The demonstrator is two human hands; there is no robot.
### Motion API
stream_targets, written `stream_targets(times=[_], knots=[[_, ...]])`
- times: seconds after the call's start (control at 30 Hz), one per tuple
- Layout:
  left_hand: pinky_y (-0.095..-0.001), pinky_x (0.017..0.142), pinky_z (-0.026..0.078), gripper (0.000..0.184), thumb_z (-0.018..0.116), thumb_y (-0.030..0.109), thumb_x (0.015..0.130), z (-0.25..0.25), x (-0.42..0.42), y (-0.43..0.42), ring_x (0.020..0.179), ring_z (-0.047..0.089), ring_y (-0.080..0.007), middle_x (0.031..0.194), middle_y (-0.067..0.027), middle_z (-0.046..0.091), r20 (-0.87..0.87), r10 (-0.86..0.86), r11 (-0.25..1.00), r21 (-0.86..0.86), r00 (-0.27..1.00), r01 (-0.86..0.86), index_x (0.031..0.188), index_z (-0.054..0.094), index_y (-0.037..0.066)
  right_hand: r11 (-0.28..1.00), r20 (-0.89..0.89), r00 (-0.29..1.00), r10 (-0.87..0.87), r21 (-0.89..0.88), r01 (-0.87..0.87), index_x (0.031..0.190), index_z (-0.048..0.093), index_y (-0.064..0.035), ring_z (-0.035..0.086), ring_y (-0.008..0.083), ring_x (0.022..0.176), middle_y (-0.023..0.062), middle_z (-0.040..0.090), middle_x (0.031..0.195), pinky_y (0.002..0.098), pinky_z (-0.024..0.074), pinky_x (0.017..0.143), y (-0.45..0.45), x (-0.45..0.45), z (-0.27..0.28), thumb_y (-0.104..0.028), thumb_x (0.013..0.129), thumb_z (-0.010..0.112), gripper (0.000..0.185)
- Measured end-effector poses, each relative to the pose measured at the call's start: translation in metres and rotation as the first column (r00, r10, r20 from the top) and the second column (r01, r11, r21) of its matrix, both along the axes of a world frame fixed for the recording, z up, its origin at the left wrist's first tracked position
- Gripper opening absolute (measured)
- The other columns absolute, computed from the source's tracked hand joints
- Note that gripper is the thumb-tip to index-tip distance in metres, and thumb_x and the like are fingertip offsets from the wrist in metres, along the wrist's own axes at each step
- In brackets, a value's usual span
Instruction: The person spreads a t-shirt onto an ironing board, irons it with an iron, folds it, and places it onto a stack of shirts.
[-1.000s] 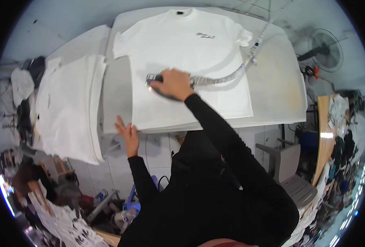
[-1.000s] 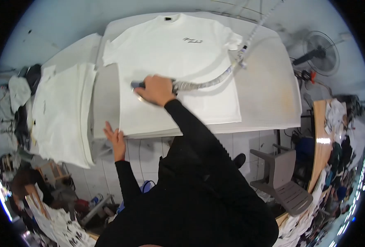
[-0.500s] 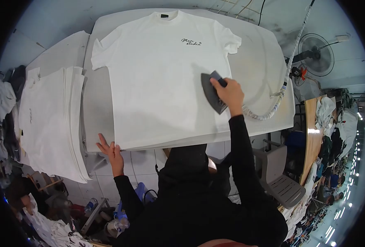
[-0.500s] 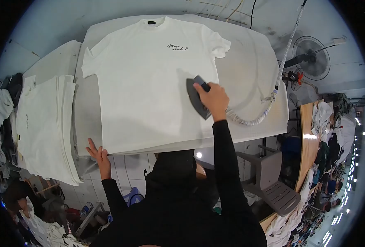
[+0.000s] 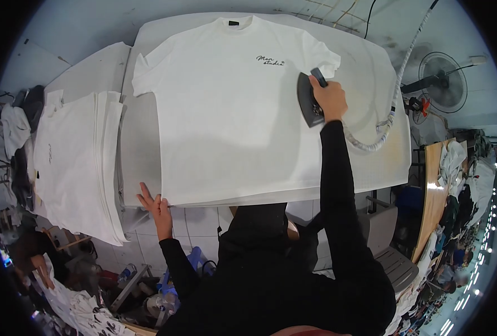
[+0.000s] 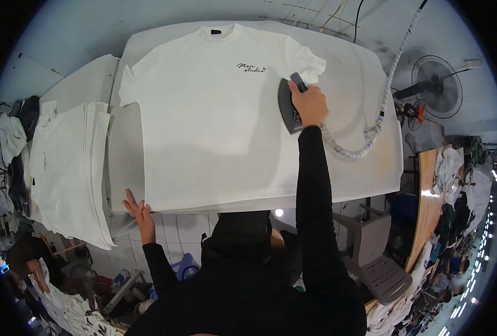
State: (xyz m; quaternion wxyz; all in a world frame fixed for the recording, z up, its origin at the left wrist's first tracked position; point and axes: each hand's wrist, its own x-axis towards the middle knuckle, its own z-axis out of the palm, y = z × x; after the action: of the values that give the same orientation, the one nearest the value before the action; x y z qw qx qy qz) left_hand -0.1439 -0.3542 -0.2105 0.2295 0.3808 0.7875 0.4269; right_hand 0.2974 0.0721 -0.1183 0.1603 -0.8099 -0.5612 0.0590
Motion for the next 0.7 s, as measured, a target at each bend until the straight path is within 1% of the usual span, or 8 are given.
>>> stream_targets(times=[0.07,0.13,0.2,0.37,0.5,0.6,0.63,0.7], knots=[[-0.0584,0.133,-0.003,0.009,0.053,0.008,0.101,-0.006,-0.002,-0.001,0.169,-0.012,-0.0458,0.187,-0.0058,0.016,-0.016,-0.007,1.0,-0.013,1.0,0.006,0.094,0.057,0.004,0.997,-0.02,0.999,-0.03,-0.071,0.029,0.098,0.082,-0.0105,0.077,0.0439,0.1,0.0176,0.081,0.102,0.0533,0.0602,0.084,-0.033,0.013,0.012,-0.073,0.088,0.074,0.064],[-0.0584,0.133,-0.003,0.008,0.053,0.008,0.101,-0.007,-0.003,-0.001,0.169,-0.012,-0.0452,0.187,-0.0056,0.017,-0.04,-0.009,0.999,-0.034,0.999,0.007,0.095,0.058,0.004,0.998,-0.006,0.999,-0.052,-0.023,0.052,0.09,0.081,-0.0087,0.077,0.0431,0.094,0.018,0.08,0.094,0.0531,0.0595,0.079,-0.074,0.024,0.016,-0.073,0.087,0.075,0.065],[-0.0582,0.134,-0.003,0.009,0.053,0.009,0.101,-0.007,-0.004,0.0,0.17,-0.012,-0.0446,0.187,-0.0055,0.017,-0.027,-0.006,1.0,-0.028,1.0,0.005,0.096,0.059,0.004,0.998,-0.002,0.999,-0.047,-0.05,0.047,0.09,0.08,-0.0081,0.077,0.043,0.091,0.018,0.079,0.091,0.052,0.0588,0.077,-0.115,0.037,0.018,-0.072,0.087,0.075,0.065],[-0.0571,0.134,-0.002,0.01,0.053,0.011,0.102,0.003,0.005,0.005,0.17,-0.012,-0.0433,0.187,-0.0056,0.017,-0.004,0.027,0.999,-0.023,1.0,-0.027,0.097,0.059,0.004,0.97,-0.074,0.991,-0.113,-0.222,0.094,0.092,0.079,-0.0066,0.076,0.0437,0.09,0.0188,0.078,0.088,0.0518,0.057,0.076,-0.195,0.067,0.031,-0.068,0.088,0.078,0.062],[-0.0562,0.135,-0.001,0.01,0.053,0.012,0.103,0.003,0.004,0.004,0.17,-0.012,-0.043,0.187,-0.0053,0.016,-0.021,0.019,0.999,-0.035,1.0,-0.02,0.1,0.06,0.005,0.986,-0.027,0.996,-0.089,-0.144,0.084,0.095,0.079,-0.0043,0.074,0.0468,0.092,0.0219,0.077,0.09,0.0537,0.057,0.079,-0.197,0.127,0.023,-0.07,0.088,0.078,0.066],[-0.0557,0.135,0.0,0.011,0.053,0.012,0.103,-0.001,0.002,0.002,0.17,-0.013,-0.0428,0.186,-0.0055,0.017,-0.009,-0.003,1.0,-0.008,1.0,0.003,0.101,0.06,0.004,0.998,0.049,0.997,-0.055,-0.039,0.057,0.096,0.08,-0.0049,0.074,0.0482,0.097,0.0246,0.077,0.094,0.055,0.057,0.082,-0.159,0.184,0.01,-0.073,0.09,0.074,0.068],[-0.0556,0.134,0.0,0.011,0.053,0.012,0.103,-0.002,0.001,0.0,0.17,-0.013,-0.0427,0.186,-0.0056,0.018,-0.006,-0.01,1.0,0.003,1.0,0.01,0.1,0.06,0.004,1.0,0.065,0.998,-0.026,-0.007,0.027,0.097,0.079,-0.0055,0.074,0.0487,0.098,0.0238,0.078,0.095,0.0553,0.0572,0.082,-0.142,0.204,0.006,-0.074,0.091,0.072,0.069],[-0.0562,0.134,0.004,0.014,0.055,0.014,0.103,-0.001,0.0,-0.001,0.169,-0.007,-0.0452,0.186,-0.008,0.02,-0.045,-0.014,1.0,-0.022,0.999,0.013,0.098,0.062,0.002,0.998,0.158,0.986,-0.061,0.025,0.057,0.099,0.08,-0.0076,0.075,0.0488,0.099,0.0226,0.08,0.097,0.0564,0.0577,0.083,-0.109,0.232,0.003,-0.073,0.094,0.069,0.067]])
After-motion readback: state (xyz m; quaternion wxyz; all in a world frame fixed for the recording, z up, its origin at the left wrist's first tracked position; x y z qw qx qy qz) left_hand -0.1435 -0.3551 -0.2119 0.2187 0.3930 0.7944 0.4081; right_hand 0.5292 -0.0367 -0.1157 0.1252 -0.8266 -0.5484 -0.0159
